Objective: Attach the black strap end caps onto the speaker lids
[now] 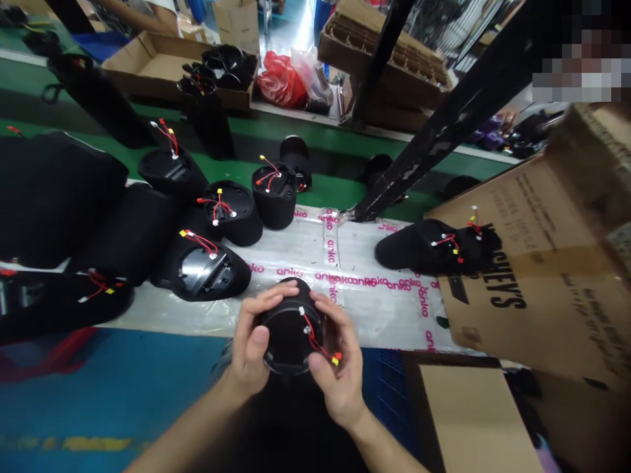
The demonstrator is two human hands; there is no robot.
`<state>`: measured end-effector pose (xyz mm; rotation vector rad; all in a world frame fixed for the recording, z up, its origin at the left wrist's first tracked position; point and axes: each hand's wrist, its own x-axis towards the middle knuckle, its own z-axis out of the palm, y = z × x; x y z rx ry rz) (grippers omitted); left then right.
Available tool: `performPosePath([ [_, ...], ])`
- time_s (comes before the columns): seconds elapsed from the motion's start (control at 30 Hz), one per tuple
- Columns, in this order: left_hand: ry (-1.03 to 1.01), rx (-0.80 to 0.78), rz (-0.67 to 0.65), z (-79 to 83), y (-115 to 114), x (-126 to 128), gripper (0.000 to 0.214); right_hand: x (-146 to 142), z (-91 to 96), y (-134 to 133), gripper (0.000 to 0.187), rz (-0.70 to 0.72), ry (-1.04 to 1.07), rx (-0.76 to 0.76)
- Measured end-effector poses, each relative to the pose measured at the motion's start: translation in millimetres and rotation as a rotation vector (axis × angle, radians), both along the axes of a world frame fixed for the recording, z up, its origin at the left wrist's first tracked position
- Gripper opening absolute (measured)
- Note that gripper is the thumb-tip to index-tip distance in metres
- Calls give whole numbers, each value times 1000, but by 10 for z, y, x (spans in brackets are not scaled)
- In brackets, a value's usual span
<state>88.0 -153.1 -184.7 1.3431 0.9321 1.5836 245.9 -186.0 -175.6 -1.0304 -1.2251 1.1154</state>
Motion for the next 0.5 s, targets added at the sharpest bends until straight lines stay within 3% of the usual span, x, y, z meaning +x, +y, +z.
performPosePath([
  [0.2, -52, 62, -17, -13, 45, 61, 33, -32, -120, -89, 57, -72, -174, 152],
  [0.33, -67, -94, -66, 42, 194, 22, 33, -115, -14, 94, 52, -107, -46, 15],
  [0.5, 40, -205, -8, -6, 210, 63, 61, -177, 106, 304, 44, -160, 97, -100],
])
